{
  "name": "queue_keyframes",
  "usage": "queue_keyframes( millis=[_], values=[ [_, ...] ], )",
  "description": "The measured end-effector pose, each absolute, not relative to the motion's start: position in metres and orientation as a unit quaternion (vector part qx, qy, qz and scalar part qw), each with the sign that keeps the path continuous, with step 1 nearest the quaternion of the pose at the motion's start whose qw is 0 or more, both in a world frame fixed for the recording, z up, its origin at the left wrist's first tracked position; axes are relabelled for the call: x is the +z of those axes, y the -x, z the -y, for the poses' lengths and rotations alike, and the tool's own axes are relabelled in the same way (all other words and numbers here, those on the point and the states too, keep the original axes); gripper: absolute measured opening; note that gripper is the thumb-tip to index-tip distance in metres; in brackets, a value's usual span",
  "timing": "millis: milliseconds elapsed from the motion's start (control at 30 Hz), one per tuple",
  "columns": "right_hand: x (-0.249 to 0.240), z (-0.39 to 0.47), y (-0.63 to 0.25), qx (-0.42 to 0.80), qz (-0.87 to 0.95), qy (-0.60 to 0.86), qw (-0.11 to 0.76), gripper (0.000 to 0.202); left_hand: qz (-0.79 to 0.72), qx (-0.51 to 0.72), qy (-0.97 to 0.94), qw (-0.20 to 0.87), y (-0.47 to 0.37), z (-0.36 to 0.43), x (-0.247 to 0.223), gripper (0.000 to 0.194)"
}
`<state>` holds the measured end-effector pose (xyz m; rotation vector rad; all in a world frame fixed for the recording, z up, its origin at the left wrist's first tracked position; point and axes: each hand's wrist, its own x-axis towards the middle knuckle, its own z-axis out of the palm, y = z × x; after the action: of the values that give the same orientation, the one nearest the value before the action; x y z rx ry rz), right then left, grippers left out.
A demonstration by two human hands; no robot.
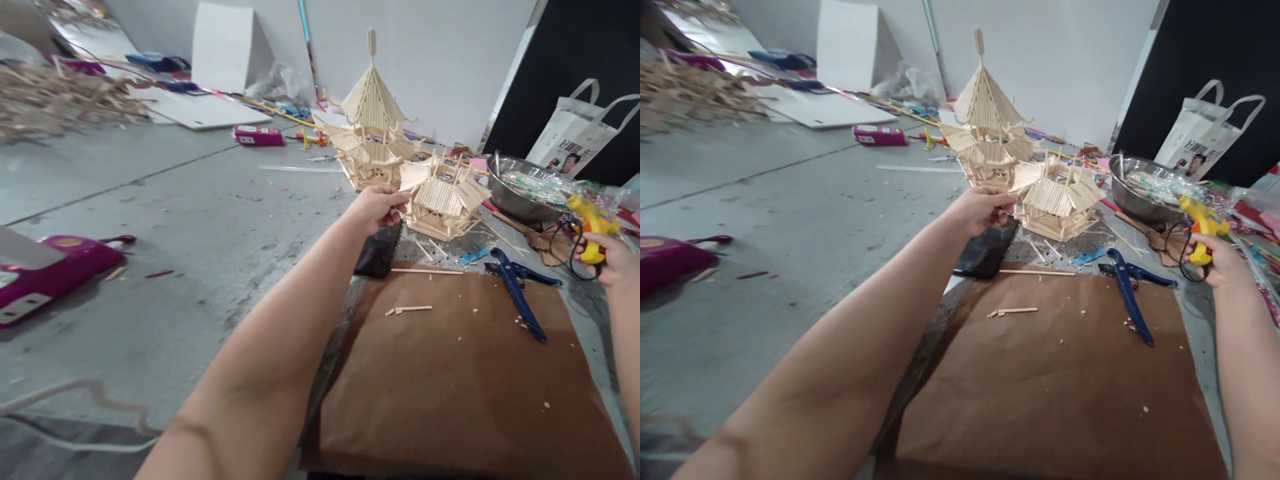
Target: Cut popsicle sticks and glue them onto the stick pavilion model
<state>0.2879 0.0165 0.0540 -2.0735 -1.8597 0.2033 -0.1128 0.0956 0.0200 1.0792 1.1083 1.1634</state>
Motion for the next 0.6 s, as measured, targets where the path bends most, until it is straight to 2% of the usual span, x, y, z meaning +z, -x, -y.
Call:
queue_keyframes(
  millis=[67, 100, 200, 300, 400, 600],
  values=[
    [0.068, -0.016, -0.265, 0.239, 0.604, 0.669, 0.360, 0.017, -0.476, 0.486, -0.470, 0.563, 0.111, -0.092, 0.023, 0.022],
    [0.074, -0.016, -0.251, 0.293, 0.580, 0.637, 0.414, 0.013, -0.479, 0.484, -0.473, 0.559, 0.110, -0.091, 0.024, 0.022],
    [0.088, -0.016, -0.206, 0.381, 0.567, 0.556, 0.473, 0.016, -0.487, 0.487, -0.479, 0.545, 0.108, -0.091, 0.024, 0.024],
    [0.094, -0.019, -0.166, 0.398, 0.606, 0.495, 0.480, 0.027, -0.496, 0.489, -0.482, 0.532, 0.108, -0.093, 0.021, 0.023],
    [0.094, -0.028, -0.140, 0.414, 0.646, 0.449, 0.457, 0.024, -0.497, 0.489, -0.485, 0.527, 0.109, -0.095, 0.019, 0.024],
    [0.089, -0.051, -0.112, 0.436, 0.656, 0.480, 0.386, 0.026, -0.509, 0.497, -0.483, 0.511, 0.108, -0.093, 0.023, 0.023]
  ],
)
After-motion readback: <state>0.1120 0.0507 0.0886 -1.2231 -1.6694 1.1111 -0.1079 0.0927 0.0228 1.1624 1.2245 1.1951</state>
